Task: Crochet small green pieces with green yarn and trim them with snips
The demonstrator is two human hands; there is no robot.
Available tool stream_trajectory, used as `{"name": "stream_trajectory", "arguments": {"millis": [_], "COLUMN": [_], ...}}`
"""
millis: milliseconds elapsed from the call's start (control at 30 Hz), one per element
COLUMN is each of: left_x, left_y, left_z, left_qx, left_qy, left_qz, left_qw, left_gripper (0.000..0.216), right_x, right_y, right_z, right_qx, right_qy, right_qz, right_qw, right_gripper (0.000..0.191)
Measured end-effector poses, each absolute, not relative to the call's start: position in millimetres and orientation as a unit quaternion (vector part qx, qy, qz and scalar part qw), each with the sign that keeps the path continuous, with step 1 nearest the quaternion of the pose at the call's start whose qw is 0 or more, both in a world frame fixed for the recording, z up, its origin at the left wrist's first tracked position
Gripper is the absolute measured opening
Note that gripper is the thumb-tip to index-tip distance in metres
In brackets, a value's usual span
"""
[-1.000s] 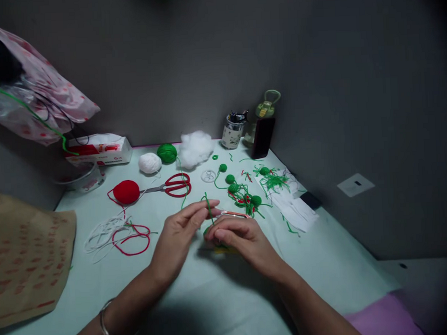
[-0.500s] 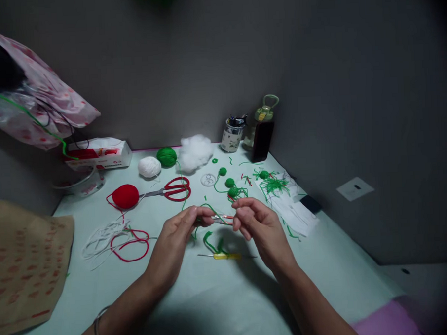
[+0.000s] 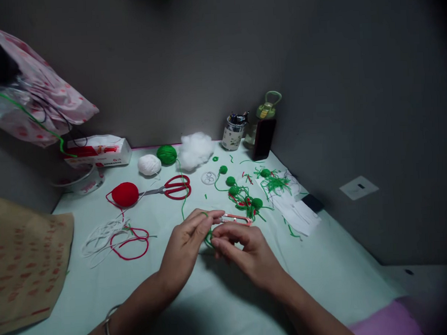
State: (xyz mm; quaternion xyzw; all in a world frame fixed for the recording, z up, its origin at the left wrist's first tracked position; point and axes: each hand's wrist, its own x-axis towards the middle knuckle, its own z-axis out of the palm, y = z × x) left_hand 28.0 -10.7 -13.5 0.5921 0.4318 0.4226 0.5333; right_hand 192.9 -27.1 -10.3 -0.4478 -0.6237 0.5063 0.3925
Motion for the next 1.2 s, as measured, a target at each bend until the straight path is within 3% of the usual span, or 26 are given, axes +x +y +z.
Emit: {"name": "stream_trajectory", "arguments": {"millis": [100, 333, 600, 1200], "left_x": [27, 29, 33, 35], "left_y": [-8, -15, -20, -20], "left_z": [-12, -15, -21, -20], "left_qx": [0.536, 0.666, 0.767, 0.768], "left_qy": [0.459, 0.432, 0.323, 0.330], "left_qz": [0.434, 0.419, 0.427, 0.406], "left_qw": [0.560, 0.441, 0.354, 0.370], "left_gripper": [0.028, 0.036, 0.046, 0.044], "right_x": [196, 204, 199, 200], "right_y": [-27, -24, -30, -32], "right_z": [-12, 2, 1, 3], "right_qx": [-0.454, -0.457, -0.425, -0.436], "right_qy": [-0.626, -0.606, -0.683, -0.698], "right_qz": [0.483, 0.410, 0.347, 0.292], "right_qw": [0.410, 0.506, 0.482, 0.488], "right_gripper": [0.009, 0.013, 0.012, 0.016]}}
